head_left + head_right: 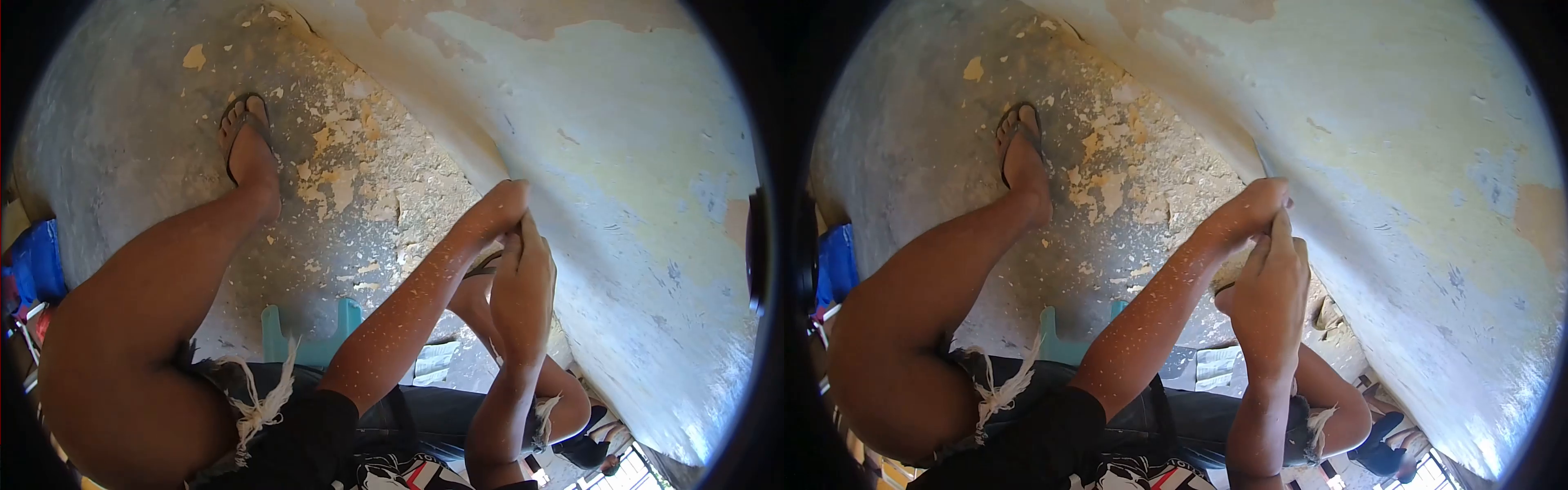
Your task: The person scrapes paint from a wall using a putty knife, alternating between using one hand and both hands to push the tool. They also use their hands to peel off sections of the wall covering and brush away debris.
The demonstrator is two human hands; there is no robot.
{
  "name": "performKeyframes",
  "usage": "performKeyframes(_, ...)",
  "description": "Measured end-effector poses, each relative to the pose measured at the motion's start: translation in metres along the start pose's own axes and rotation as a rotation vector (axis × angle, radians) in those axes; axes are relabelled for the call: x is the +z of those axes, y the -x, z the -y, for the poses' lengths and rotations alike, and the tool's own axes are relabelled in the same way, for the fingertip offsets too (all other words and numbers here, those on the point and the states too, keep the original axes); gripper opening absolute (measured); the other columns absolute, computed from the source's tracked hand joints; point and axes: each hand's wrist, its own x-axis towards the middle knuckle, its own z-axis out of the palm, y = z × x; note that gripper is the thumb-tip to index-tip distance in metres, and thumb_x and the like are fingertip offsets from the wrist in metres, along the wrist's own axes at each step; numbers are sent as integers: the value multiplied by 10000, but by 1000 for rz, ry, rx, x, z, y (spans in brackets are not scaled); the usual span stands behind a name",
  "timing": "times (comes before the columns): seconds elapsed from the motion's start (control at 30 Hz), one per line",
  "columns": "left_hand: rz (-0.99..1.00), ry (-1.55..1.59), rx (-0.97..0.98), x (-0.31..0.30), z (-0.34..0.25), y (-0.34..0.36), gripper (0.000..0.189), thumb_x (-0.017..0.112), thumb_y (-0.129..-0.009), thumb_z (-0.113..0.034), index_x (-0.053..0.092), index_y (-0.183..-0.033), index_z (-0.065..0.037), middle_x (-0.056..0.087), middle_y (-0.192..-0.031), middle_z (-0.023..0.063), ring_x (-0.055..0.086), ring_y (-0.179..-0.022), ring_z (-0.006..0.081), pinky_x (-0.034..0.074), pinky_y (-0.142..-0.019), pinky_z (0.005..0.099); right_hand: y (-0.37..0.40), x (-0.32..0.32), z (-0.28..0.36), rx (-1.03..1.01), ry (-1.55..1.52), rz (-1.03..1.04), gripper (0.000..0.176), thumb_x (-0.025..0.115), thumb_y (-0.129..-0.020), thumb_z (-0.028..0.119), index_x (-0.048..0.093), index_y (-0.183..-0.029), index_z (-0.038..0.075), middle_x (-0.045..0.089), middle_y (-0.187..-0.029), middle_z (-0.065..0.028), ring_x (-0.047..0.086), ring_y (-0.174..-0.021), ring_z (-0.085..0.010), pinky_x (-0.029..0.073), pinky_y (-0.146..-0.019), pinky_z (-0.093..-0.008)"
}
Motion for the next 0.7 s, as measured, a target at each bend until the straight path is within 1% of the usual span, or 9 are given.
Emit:
performKeyframes(0.17, 161, -314, -171, -13, -18, 0, 246, 397, -882, -176, 514, -712, -41, 531, -670, 106, 533, -591, 222, 462, -551, 413, 10, 1, -5, 18, 29, -31, 355, 408, -971, 74, 544, -1272, -56, 624, -1068, -299, 598, -1003, -444, 455, -885, -477)
performKeyframes(0.27, 54, -666, 325, 9, -11, 13, 273, 420, -863, -105, 616, -848, 83, 646, -899, 293, 683, -800, 373, 560, -552, 497, 17, -14, -1, -5, 4, -14, 370, 406, -973, 83, 543, -1287, -55, 627, -1066, -302, 600, -1001, -440, 451, -879, -481)
performKeyframes(0.33, 141, -821, 376, 5, -9, -8, 288, 409, -882, -115, 618, -890, 83, 650, -924, 276, 676, -833, 386, 559, -557, 506, 11, -13, -4, -3, 35, -95, 383, 400, -972, 81, 546, -1300, -53, 627, -1086, -303, 601, -1018, -437, 451, -876, -477)
performKeyframes(0.4, 151, -179, -181, -6, -14, -10, 336, 387, -903, -154, 612, -940, 92, 623, -1017, 352, 631, -952, 465, 534, -796, 516, 8, -17, -4, 10, 31, -48, 395, 409, -960, 71, 521, -1314, -65, 617, -1054, -297, 593, -987, -432, 450, -866, -481)
performKeyframes(0.43, 33, -138, -109, -8, -17, 4, 272, 423, -896, -192, 528, -761, 20, 556, -687, 191, 531, -608, 273, 427, -553, 414, 5, -17, -2, 10, 21, 11, 412, 417, -948, 61, 495, -1328, -76, 607, -1022, -291, 584, -956, -426, 449, -857, -486)
performKeyframes(0.47, 29, -141, -101, -4, -8, 5, 272, 423, -896, -192, 528, -761, 20, 556, -687, 191, 531, -608, 273, 427, -553, 414, 4, -16, 0, 8, 8, 72, 433, 426, -935, 52, 469, -1343, -88, 597, -990, -285, 575, -925, -421, 448, -847, -490)
performKeyframes(0.53, -19, -704, 576, 1, 3, -2, 274, 390, -902, -187, 524, -729, -21, 552, -675, 129, 537, -615, 220, 424, -537, 385, 5, -16, -5, -97, 1, 27, 392, 406, -948, 49, 542, -1304, -41, 626, -1042, -320, 602, -975, -453, 456, -843, -498)
performKeyframes(0.6, -16, -480, 260, 2, 1, -3, 279, 395, -900, -193, 535, -739, -13, 560, -682, 142, 596, -675, 245, 471, -603, 413, 11, -11, -8, -117, 32, -56, 388, 409, -929, 29, 534, -1288, -50, 627, -1031, -316, 596, -980, -463, 447, -834, -518)
performKeyframes(0.7, 142, -224, -164, -18, -29, 10, 350, 451, -860, -206, 650, -977, 57, 633, -1076, 336, 669, -945, 411, 558, -804, 458, -3, 3, -14, -78, 54, -21, 351, 417, -928, 26, 548, -1238, -75, 638, -976, -314, 602, -960, -472, 446, -840, -534)
